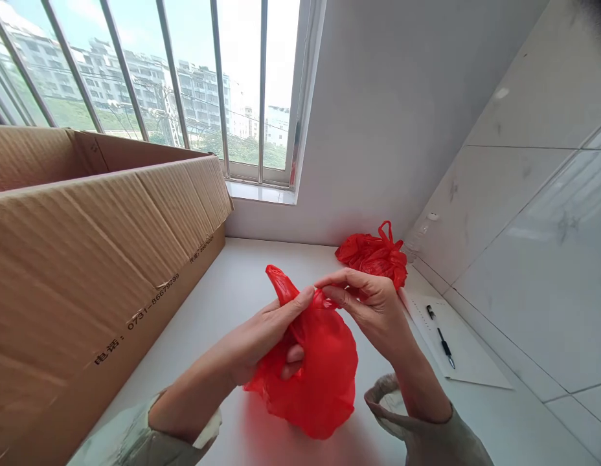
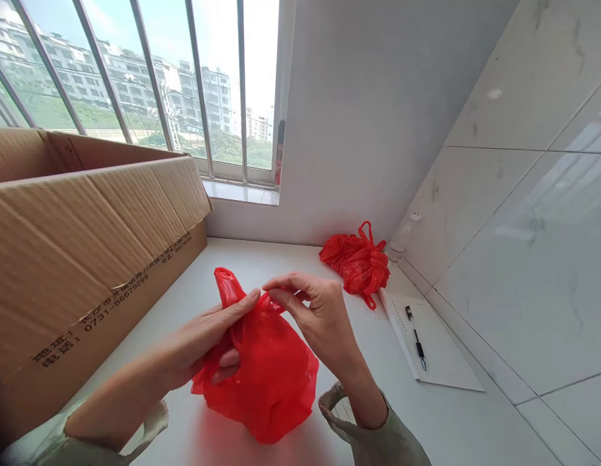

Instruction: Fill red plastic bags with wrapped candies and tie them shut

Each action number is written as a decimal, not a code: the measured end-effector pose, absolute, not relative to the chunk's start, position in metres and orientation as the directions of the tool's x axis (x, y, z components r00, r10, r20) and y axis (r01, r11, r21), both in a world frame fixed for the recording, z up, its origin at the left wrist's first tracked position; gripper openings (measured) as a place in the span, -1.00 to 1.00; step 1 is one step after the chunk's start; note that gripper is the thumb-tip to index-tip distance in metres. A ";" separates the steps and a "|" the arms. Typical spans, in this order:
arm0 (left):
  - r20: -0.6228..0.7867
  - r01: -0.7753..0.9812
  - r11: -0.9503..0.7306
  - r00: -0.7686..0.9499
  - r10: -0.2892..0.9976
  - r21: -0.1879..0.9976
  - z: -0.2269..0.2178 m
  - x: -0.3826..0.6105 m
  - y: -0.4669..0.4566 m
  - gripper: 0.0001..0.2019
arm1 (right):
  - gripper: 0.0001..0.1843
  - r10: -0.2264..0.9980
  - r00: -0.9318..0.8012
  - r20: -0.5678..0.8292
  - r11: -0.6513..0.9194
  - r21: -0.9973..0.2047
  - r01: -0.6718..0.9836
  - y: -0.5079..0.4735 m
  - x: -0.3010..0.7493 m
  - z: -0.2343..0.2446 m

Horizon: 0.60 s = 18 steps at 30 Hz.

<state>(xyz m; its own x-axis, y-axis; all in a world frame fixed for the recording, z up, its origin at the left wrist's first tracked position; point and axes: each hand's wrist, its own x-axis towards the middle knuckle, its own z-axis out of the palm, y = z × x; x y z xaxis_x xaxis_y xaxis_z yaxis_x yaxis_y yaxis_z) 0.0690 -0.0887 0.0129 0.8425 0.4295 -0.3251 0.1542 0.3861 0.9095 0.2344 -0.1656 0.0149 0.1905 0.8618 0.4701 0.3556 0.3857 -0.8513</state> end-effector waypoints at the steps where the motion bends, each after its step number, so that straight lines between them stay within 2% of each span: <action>1: -0.331 0.143 0.427 0.850 0.409 0.893 0.011 0.070 -0.085 -0.52 | -0.89 0.830 0.257 0.495 0.390 -0.845 0.367 -0.167 0.232 0.015; 3: -0.270 0.054 0.476 0.877 0.399 0.878 0.011 0.070 -0.080 -0.58 | -0.90 0.747 0.342 0.570 0.425 -0.805 0.414 -0.173 0.226 0.017; 5: -0.187 -0.054 0.503 0.889 0.417 0.862 0.014 0.070 -0.077 -0.72 | -0.88 0.717 0.290 0.634 0.478 -0.750 0.457 -0.181 0.220 0.022; 7: -0.152 -0.087 0.518 0.903 0.402 0.851 0.017 0.068 -0.076 -0.81 | -0.86 0.766 0.102 0.634 0.510 -0.697 0.504 -0.189 0.216 0.026; 9: -0.119 -0.086 0.481 0.918 0.378 0.872 0.020 0.066 -0.075 -0.82 | -0.84 0.819 -0.101 0.564 0.518 -0.653 0.553 -0.195 0.219 0.030; 11: -0.053 -0.100 0.391 0.931 0.361 0.915 0.023 0.064 -0.074 -0.81 | -0.86 0.835 -0.179 0.521 0.518 -0.635 0.573 -0.196 0.225 0.032; 14: -0.016 -0.068 0.264 0.953 0.304 0.962 0.024 0.061 -0.073 -0.84 | -0.95 0.802 -0.025 0.597 0.525 -0.684 0.507 -0.190 0.235 0.030; 16: 0.005 -0.036 0.111 0.963 0.269 0.993 0.025 0.059 -0.075 -0.87 | -0.85 0.812 0.055 0.581 0.507 -0.748 0.428 -0.181 0.238 0.026; 18: 0.054 -0.017 -0.141 0.963 0.262 0.990 0.026 0.055 -0.077 -0.85 | -0.67 0.888 -0.024 0.460 0.445 -0.842 0.305 -0.172 0.238 0.020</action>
<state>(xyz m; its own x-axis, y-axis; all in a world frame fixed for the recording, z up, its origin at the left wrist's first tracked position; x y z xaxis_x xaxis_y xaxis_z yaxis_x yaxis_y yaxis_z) 0.0553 -0.0773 0.0260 0.9634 0.2625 0.0541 -0.0172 -0.1409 0.9899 0.2381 -0.1719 0.0201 -0.0242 0.8875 0.4601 0.3055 0.4448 -0.8419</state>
